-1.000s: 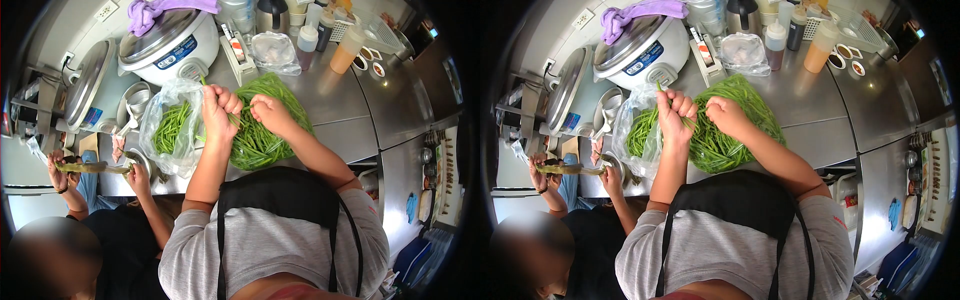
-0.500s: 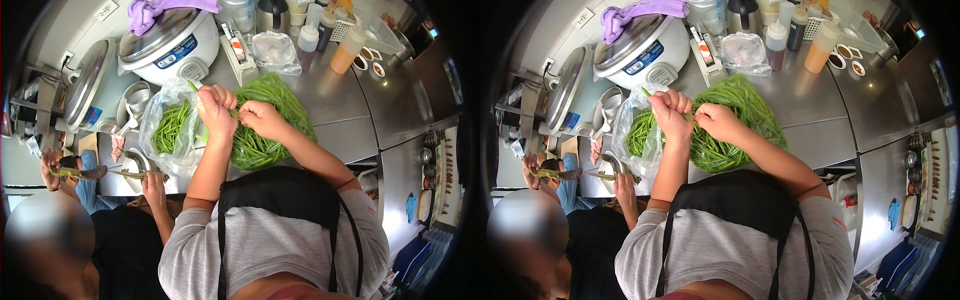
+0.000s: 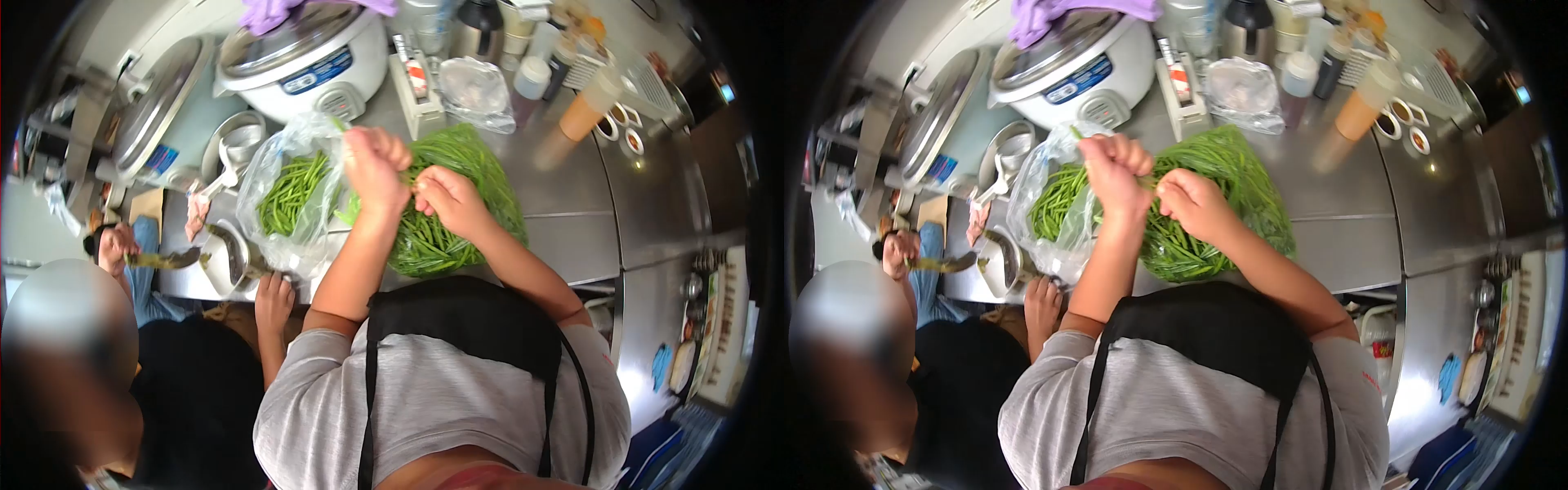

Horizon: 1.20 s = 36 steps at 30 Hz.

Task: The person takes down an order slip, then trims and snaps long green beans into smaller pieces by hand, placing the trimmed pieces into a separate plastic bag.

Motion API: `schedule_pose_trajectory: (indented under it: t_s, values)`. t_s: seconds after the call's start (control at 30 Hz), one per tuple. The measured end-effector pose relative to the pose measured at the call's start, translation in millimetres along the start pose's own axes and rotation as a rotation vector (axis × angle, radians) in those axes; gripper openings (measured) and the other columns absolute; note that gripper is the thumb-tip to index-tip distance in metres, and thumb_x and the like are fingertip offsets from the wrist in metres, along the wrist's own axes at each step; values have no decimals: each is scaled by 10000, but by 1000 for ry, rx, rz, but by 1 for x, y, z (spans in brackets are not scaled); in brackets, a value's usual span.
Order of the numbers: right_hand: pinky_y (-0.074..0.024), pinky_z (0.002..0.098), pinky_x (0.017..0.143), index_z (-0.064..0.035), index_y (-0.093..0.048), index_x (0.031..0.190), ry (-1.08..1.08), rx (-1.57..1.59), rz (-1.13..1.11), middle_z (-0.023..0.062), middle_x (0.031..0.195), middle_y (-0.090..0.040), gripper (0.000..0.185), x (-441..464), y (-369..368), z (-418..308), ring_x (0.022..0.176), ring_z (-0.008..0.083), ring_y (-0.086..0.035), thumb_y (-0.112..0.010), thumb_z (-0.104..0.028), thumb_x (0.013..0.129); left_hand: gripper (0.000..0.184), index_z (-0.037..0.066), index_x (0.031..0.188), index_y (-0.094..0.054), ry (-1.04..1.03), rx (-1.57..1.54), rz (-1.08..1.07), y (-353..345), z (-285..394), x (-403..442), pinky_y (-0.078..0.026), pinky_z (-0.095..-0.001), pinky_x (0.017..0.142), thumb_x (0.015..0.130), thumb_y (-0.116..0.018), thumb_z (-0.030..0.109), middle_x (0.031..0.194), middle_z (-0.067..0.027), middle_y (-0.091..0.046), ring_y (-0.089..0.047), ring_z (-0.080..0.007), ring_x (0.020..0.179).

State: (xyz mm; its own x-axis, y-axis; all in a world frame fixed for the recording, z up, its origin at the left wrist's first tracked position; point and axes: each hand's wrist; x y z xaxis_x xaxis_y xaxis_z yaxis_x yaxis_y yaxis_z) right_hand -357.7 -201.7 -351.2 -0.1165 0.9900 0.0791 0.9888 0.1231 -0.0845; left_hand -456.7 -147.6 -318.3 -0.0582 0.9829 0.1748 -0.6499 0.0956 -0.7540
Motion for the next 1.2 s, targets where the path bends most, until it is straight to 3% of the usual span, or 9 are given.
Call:
schedule_pose_trajectory:
  t_s: [0.27,0.33,0.5,0.6,0.73,0.83,0.97,1.07,1.2]
  values:
    - [-434,263,672,4,-510,952,394,-462,116,84,776,-563,188,5,-1,21,726,148,-543,-425,-126,846,380,71,639,-374,-438,356,-340,14,-25,-18,-320,-237,444,797,-567,357,543,-10,-397,-370,-102,484]
    - [-426,262,664,-3,-505,996,63,46,165,77,807,-554,236,3,-12,16,723,155,-532,-409,-167,856,380,71,641,-381,-441,374,-453,16,-23,-22,-308,-224,451,793,-571,363,553,-14,-403,-369,-101,492]
    - [-396,280,582,-64,-470,836,-377,893,-322,12,647,-480,113,3,6,22,582,104,-468,-376,-127,826,399,118,630,-334,-22,-54,-294,11,-4,-22,-218,-227,381,832,-460,438,511,21,-296,-265,-84,428]
    - [-323,227,491,-73,-453,756,-213,876,-364,-28,582,-420,136,2,2,6,501,56,-367,-383,-155,838,411,164,629,-318,373,-482,-266,30,15,-1,-130,-224,352,842,-355,513,507,36,-175,-175,-79,398]
    - [-358,254,492,-35,-497,736,-88,-243,-171,25,594,-464,60,5,19,2,512,129,-432,-491,-85,768,313,140,653,-400,-101,589,-40,75,59,34,-234,-225,380,843,-470,378,516,62,-340,-295,-60,414]
    - [-383,254,524,-7,-518,731,84,-619,-152,62,640,-507,81,4,27,-9,561,146,-477,-509,-82,760,159,29,784,-555,-239,1284,-13,113,93,55,-358,-232,549,811,-531,184,611,26,-470,-406,-72,587]
    - [-435,336,656,-37,-599,862,231,-917,-200,118,807,-572,188,8,35,-16,737,250,-554,-469,-41,727,329,6,958,-579,87,1886,40,193,106,73,-415,-298,671,763,-571,270,855,-135,-600,-542,-202,730]
    - [-432,358,711,-71,-609,912,224,-1041,-177,115,850,-575,229,15,31,-15,804,280,-545,-461,-86,738,352,22,1012,-572,-77,2074,91,192,105,55,-424,-312,693,752,-585,260,909,-169,-597,-561,-241,755]
    - [-440,375,678,-76,-623,796,91,-1235,-180,96,797,-581,194,35,4,-5,766,279,-553,-524,-233,739,281,13,978,-576,-56,1529,2,130,86,42,-434,-276,705,741,-612,159,864,-145,-597,-561,-192,763]
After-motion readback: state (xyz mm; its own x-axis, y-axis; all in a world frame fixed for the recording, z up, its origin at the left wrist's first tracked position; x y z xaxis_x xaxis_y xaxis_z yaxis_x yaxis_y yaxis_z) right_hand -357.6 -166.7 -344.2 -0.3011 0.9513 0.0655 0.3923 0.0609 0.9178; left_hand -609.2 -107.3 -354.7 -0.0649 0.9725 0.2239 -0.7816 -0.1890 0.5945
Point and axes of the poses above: each hand's wrist, its own x-axis towards the middle knuckle, its own y-axis out of the back of the hand, z = x × y
